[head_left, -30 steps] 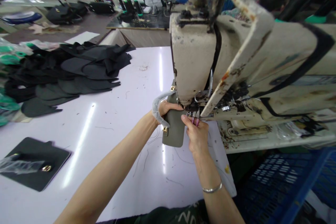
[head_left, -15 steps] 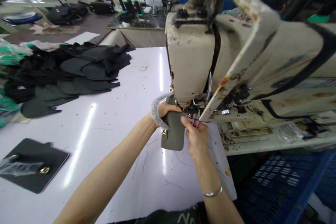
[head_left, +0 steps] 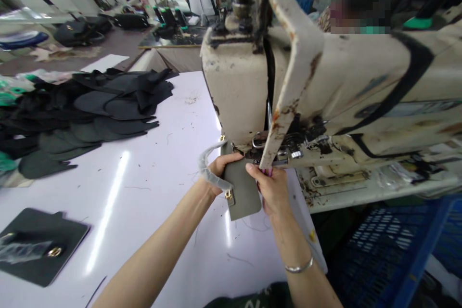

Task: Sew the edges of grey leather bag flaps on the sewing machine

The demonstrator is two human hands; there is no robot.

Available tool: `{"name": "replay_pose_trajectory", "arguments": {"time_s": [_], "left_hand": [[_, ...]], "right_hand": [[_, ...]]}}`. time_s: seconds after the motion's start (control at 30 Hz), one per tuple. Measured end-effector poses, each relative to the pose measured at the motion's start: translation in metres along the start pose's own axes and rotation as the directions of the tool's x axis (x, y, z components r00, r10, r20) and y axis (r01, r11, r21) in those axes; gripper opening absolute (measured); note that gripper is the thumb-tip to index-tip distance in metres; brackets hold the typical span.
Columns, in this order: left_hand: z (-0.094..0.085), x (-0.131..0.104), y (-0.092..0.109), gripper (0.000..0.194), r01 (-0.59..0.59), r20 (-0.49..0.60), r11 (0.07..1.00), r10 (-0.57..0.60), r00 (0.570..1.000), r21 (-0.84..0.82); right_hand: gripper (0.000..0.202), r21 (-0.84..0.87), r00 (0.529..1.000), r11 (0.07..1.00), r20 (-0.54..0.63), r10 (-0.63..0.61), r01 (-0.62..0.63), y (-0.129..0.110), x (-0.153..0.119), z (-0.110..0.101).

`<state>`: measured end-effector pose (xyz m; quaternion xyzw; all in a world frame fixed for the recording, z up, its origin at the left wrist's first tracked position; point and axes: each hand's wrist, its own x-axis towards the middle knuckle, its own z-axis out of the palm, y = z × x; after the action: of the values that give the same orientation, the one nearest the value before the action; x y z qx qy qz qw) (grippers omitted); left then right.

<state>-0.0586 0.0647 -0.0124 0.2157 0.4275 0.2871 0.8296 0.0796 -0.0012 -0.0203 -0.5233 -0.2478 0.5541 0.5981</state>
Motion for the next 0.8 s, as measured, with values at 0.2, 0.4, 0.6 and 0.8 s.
{"name": "replay_pose_trajectory", "arguments": {"time_s": [0.2, 0.4, 0.6, 0.8], "left_hand": [[0.002, -0.003, -0.003, 0.027, 0.036, 0.023, 0.999, -0.036, 0.999, 0.003], [0.005, 0.001, 0.000, 0.032, 0.013, 0.001, 1.000, -0.013, 1.000, 0.026], [0.005, 0.001, -0.003, 0.033, -0.030, 0.024, 0.999, 0.029, 0.999, 0.033], [0.002, 0.006, -0.005, 0.040, -0.089, -0.028, 0.994, 0.090, 0.996, 0.059]], "right_hand": [[0.034, -0.316, 0.993, 0.943, -0.030, -0.117, 0.102, -0.008, 0.000, -0.003], [0.046, -0.381, 0.988, 0.916, -0.036, -0.149, 0.124, -0.011, -0.001, -0.002], [0.033, -0.249, 0.996, 0.966, -0.038, -0.075, 0.063, -0.006, 0.000, -0.005], [0.027, -0.246, 0.998, 0.969, -0.042, -0.043, 0.031, -0.011, 0.000, -0.004]]}}
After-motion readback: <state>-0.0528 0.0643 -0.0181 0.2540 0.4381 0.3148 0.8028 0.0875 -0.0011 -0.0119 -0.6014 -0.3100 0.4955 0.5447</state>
